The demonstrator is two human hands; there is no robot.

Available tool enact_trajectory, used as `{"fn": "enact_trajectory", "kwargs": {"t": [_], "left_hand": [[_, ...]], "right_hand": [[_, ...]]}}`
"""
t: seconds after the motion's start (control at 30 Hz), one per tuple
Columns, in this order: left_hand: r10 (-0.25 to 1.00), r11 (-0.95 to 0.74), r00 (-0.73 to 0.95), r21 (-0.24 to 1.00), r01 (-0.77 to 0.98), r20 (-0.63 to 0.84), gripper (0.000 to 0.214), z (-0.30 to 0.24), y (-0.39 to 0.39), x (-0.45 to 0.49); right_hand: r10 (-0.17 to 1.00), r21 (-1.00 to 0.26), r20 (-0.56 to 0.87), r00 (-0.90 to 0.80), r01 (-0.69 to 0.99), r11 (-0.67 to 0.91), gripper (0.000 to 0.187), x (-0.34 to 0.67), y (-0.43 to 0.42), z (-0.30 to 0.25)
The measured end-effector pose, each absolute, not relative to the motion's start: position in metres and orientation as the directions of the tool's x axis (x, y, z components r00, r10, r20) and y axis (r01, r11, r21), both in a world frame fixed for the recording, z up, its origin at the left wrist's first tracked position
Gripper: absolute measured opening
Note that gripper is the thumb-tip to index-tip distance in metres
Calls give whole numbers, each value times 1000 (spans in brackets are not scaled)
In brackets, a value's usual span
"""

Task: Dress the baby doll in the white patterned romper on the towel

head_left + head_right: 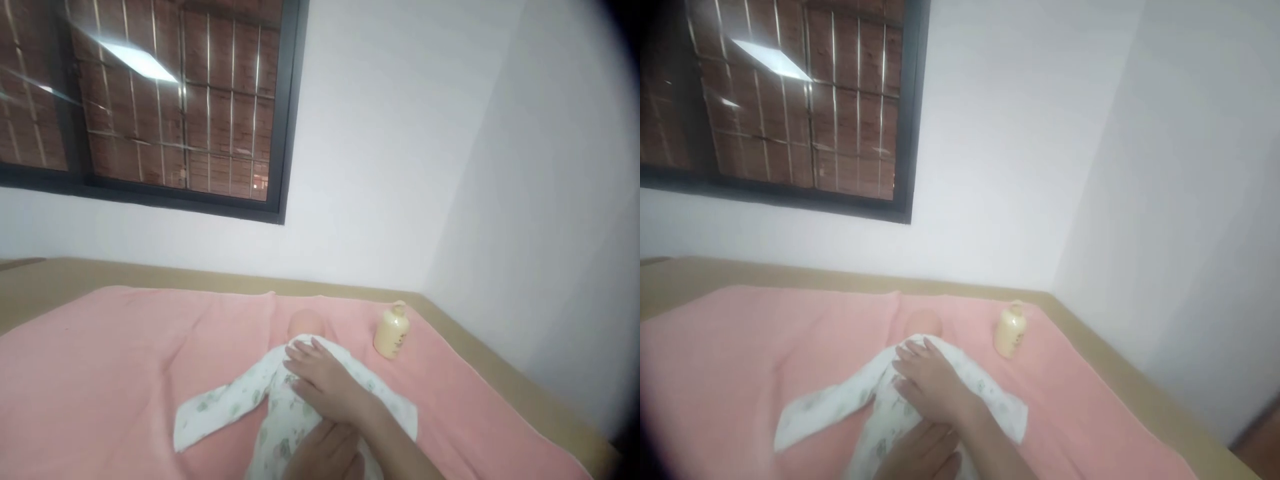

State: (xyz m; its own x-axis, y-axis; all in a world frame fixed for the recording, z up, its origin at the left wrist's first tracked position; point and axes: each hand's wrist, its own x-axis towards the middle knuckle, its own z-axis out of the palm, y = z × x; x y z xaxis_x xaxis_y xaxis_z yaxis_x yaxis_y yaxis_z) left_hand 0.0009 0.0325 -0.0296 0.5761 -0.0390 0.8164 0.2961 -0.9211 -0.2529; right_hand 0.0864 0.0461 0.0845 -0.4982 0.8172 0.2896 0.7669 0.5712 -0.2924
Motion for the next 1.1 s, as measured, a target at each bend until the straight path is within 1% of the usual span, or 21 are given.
{"fn": "enact_trajectory", "kwargs": {"t": [0.07,0.1,0.17,0.23,0.3,0.37,0.43,0.5,0.6,0.67,0.7,0.73,0.8,0.87,0.97,1.03,1.1], "left_hand": [[-70,-938,489,-224,265,869,17,-23,25,-3],[-85,-944,491,-228,239,867,17,-19,21,-6],[-41,-958,554,-189,214,832,18,-9,15,-12],[46,-968,642,-124,217,765,17,0,12,-18],[118,-969,698,-72,236,706,14,8,8,-21],[149,-970,717,-41,240,680,14,13,6,-23],[154,-973,719,-24,231,678,16,17,3,-23],[135,-977,712,-28,213,689,17,19,2,-22],[117,-977,715,-50,207,689,18,17,2,-22],[127,-974,729,-56,221,672,19,14,3,-23],[138,-972,737,-55,230,661,19,12,4,-24],[148,-970,744,-52,238,652,20,10,5,-25],[152,-970,751,-51,239,643,21,9,6,-27],[143,-973,755,-47,224,640,20,10,6,-27],[125,-977,719,-41,209,683,18,11,5,-23],[99,-978,679,-55,202,728,19,10,5,-21],[68,-976,656,-85,199,752,21,7,7,-19]], "right_hand": [[834,-254,199,-514,795,551,46,95,47,84],[843,-245,153,-516,806,538,52,99,45,86],[850,-238,82,-520,818,523,60,104,39,91],[831,-235,50,-554,802,549,58,103,31,98],[794,-231,44,-607,767,599,50,98,26,103],[770,-223,63,-635,743,631,43,94,26,104],[790,-221,98,-605,761,610,42,94,31,101],[825,-232,103,-556,793,563,44,98,36,98],[866,-275,35,-498,829,488,56,105,32,99],[870,-303,-20,-493,832,465,62,106,23,102],[861,-310,-39,-506,826,471,60,104,19,104],[844,-311,-50,-534,812,495,54,101,16,106],[793,-286,-32,-608,766,576,40,94,17,105],[773,-242,51,-632,743,624,35,89,25,100],[818,-215,187,-543,790,574,41,94,44,89],[860,-227,198,-470,832,507,47,103,51,85],[885,-221,163,-437,858,464,49,110,50,86]]}}
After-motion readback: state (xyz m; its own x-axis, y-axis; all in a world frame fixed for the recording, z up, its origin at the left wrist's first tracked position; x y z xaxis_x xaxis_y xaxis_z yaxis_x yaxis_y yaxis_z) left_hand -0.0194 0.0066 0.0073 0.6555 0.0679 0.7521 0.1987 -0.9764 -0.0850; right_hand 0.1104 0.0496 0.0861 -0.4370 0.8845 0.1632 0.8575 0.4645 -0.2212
